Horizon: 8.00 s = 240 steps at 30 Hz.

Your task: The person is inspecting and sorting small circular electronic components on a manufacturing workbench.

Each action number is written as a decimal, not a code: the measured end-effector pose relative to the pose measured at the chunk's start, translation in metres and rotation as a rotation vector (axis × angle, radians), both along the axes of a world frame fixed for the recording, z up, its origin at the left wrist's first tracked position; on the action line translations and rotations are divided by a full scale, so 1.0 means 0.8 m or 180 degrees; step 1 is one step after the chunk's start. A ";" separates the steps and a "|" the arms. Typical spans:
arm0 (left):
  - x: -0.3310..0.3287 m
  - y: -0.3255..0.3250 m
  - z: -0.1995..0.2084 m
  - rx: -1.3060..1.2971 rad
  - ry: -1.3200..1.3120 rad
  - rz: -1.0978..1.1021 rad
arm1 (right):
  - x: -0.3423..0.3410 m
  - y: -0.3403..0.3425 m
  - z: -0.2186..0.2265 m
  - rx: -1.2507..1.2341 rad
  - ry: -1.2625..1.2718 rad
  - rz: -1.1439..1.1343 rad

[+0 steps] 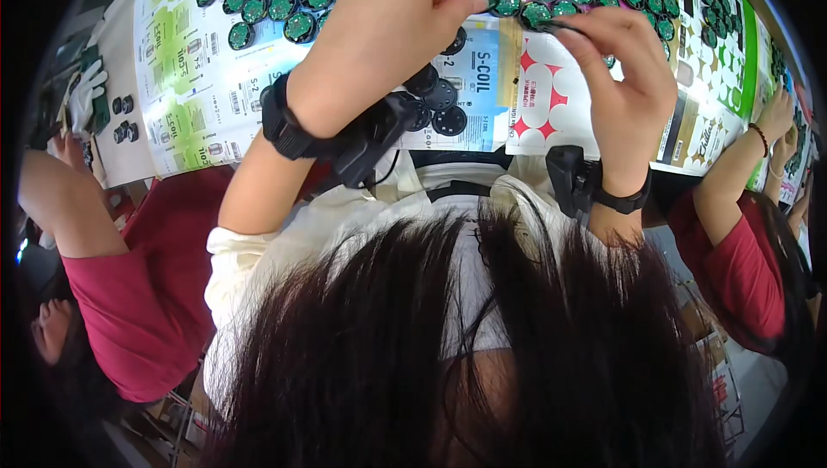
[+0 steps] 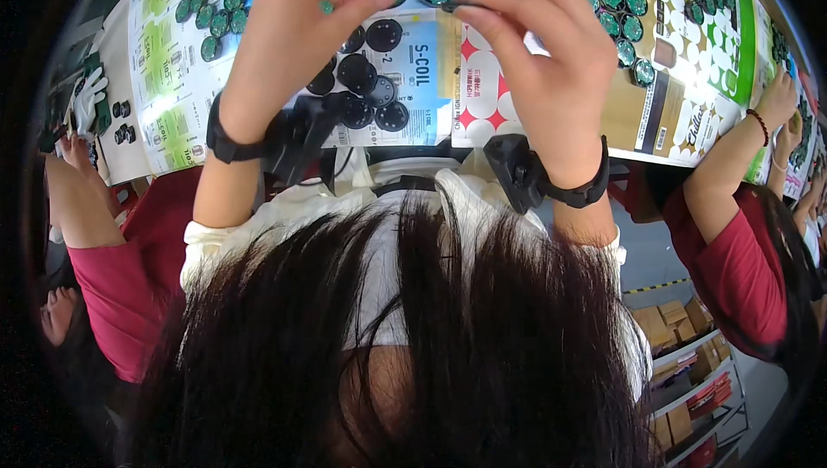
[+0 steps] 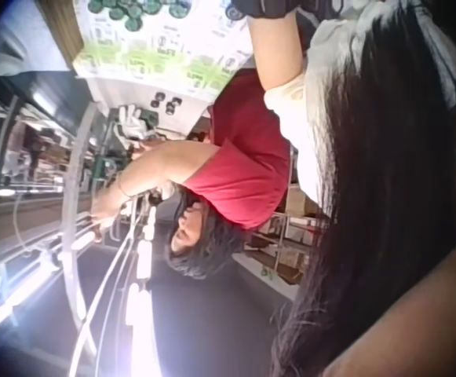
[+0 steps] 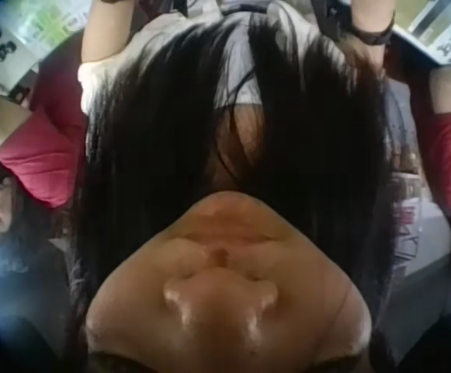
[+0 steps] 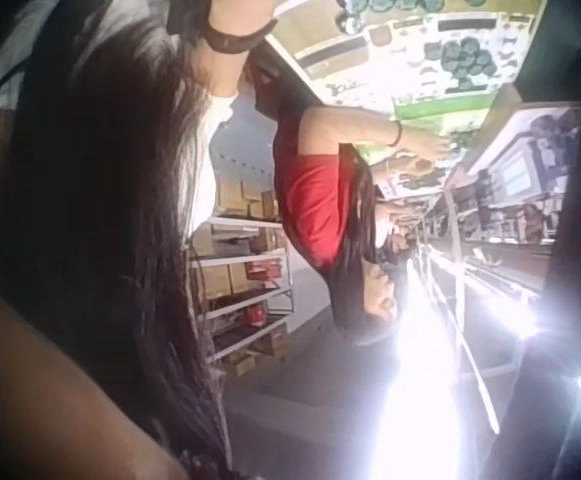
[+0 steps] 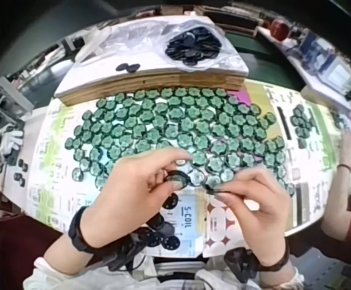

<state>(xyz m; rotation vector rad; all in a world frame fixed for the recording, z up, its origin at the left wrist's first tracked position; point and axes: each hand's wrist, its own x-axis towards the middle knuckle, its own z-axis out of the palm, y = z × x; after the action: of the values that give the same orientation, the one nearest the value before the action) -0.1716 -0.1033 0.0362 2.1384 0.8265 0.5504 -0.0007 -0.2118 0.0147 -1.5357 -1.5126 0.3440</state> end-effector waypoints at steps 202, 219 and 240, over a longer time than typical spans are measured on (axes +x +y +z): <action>-0.014 -0.024 -0.008 -0.4158 -0.2337 -0.0517 | -0.009 0.006 0.040 0.0683 -0.0900 0.0528; -0.015 -0.028 -0.009 -0.4028 -0.2385 -0.0510 | -0.013 0.002 0.039 0.0656 -0.0895 0.0391; -0.007 -0.048 0.007 -0.0866 -0.1618 0.0447 | -0.047 0.025 0.004 0.0004 0.1740 0.0656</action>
<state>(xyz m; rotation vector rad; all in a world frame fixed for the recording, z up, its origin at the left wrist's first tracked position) -0.1770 -0.1421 0.0418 1.5995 0.7145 0.9475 -0.0381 -0.1916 0.0177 -1.1560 -1.2273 0.8104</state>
